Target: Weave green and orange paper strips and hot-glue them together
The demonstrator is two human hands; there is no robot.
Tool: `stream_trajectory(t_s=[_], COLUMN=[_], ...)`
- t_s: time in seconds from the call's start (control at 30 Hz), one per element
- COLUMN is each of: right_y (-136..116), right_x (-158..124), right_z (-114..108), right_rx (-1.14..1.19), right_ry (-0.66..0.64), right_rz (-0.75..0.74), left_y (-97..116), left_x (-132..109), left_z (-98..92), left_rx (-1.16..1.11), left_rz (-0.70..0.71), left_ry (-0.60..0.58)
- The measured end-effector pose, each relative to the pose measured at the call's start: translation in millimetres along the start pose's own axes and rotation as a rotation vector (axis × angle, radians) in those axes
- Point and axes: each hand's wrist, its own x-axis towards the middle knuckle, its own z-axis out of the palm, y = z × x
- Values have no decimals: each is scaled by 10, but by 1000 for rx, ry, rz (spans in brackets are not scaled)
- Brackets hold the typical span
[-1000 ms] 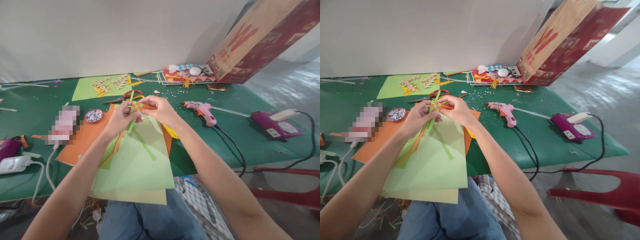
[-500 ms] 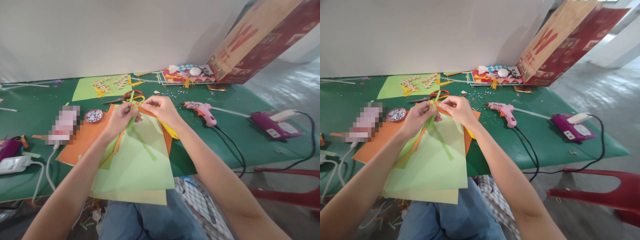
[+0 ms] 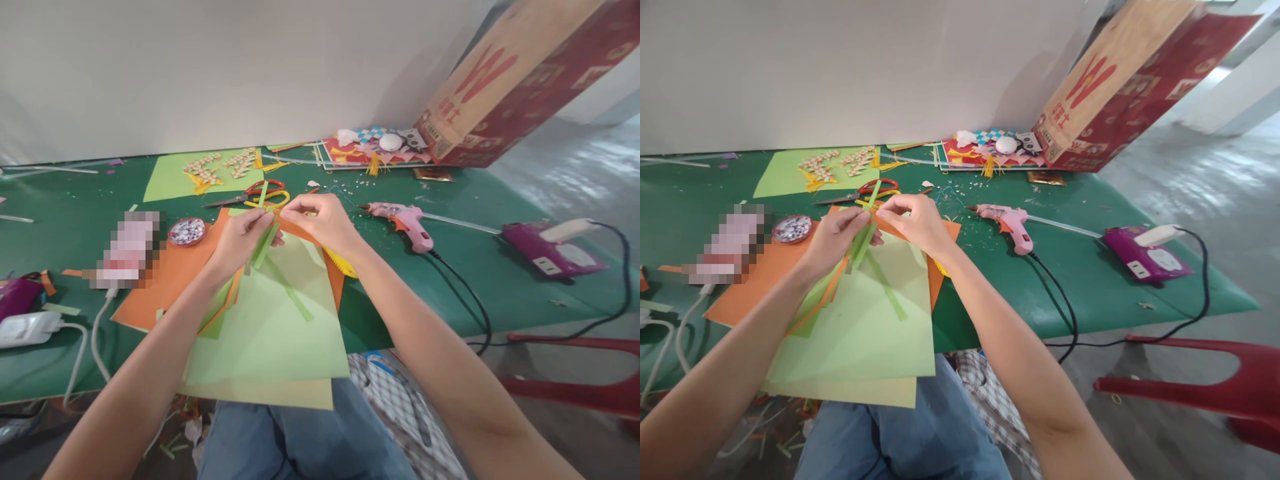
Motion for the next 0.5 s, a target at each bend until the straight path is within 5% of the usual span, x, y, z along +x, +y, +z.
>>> stream_trajectory(t_s=[0.5], right_y=[8], right_x=[10], right_z=[2], right_rx=[13], right_ry=[28], right_rz=[7], left_y=[-26], left_x=[4], left_z=[-7], left_rx=[-38], left_rz=[-28], left_ry=[12])
